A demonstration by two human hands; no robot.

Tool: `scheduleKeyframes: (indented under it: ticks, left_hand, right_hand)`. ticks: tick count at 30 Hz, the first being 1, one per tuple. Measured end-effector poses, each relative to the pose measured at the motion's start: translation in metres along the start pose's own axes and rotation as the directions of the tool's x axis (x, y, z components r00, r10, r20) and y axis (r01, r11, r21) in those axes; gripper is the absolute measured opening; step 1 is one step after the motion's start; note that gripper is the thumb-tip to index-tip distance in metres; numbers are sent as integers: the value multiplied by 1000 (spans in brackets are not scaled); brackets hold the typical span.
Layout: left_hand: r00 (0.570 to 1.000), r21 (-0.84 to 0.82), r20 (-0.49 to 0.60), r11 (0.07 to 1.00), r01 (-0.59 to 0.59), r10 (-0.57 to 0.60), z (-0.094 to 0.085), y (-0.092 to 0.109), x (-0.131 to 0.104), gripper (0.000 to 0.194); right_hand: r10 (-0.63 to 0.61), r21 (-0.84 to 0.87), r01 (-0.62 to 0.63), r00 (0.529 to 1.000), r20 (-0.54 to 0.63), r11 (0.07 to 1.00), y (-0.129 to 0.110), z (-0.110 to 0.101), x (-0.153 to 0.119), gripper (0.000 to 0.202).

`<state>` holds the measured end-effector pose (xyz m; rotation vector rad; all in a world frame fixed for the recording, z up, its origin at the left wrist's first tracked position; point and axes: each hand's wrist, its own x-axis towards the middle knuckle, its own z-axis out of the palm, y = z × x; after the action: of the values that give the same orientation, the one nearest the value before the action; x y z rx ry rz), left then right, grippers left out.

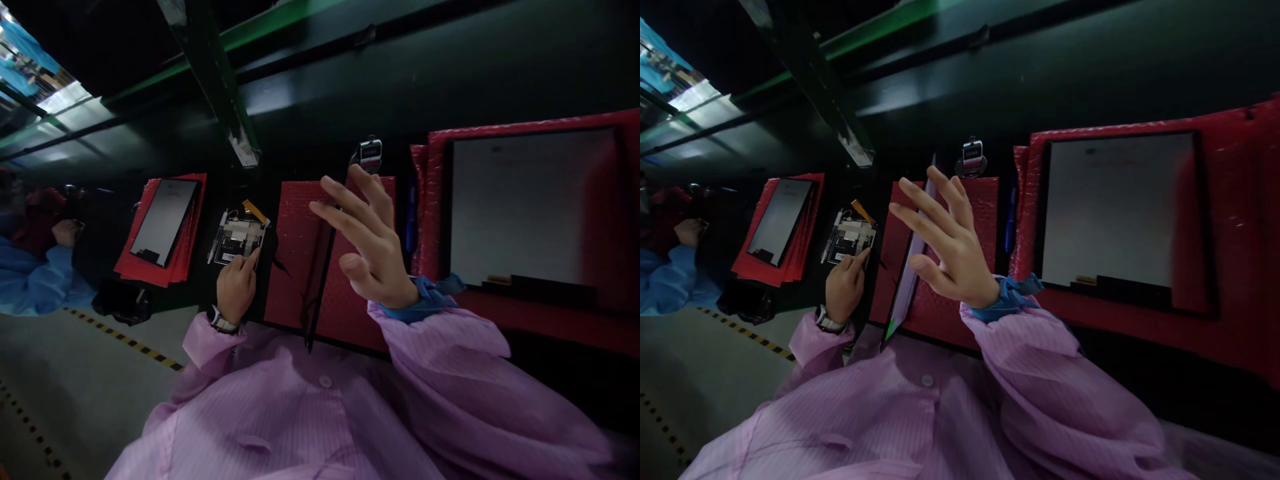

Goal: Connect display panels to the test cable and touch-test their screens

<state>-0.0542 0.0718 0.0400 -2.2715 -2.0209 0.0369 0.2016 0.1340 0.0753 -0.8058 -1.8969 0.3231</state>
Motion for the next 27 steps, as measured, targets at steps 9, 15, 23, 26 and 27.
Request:
scheduleKeyframes:
  ticks: [9,15,23,26,27]
  left_hand:
    - [980,-223,-180,968,-119,79,1,-12,-3,40]
    - [807,-312,-361,755,-576,467,-2,-16,-8,34]
    - [796,-308,-260,734,-605,546,0,-14,2,37]
    - [784,-295,-304,729,-618,541,1,-16,2,36]
    - [779,-295,-317,725,-622,540,0,-17,2,36]
  right_hand:
    - [150,-38,-152,988,-38,988,-16,-3,-3,56]
    - [522,154,-527,850,73,836,-30,-41,-23,43]
    - [726,234,-718,684,69,655,-13,-71,-57,53]
    - [741,375,-701,670,53,607,-6,-55,-53,59]
    - [740,407,-691,670,50,598,-1,-47,-51,61]
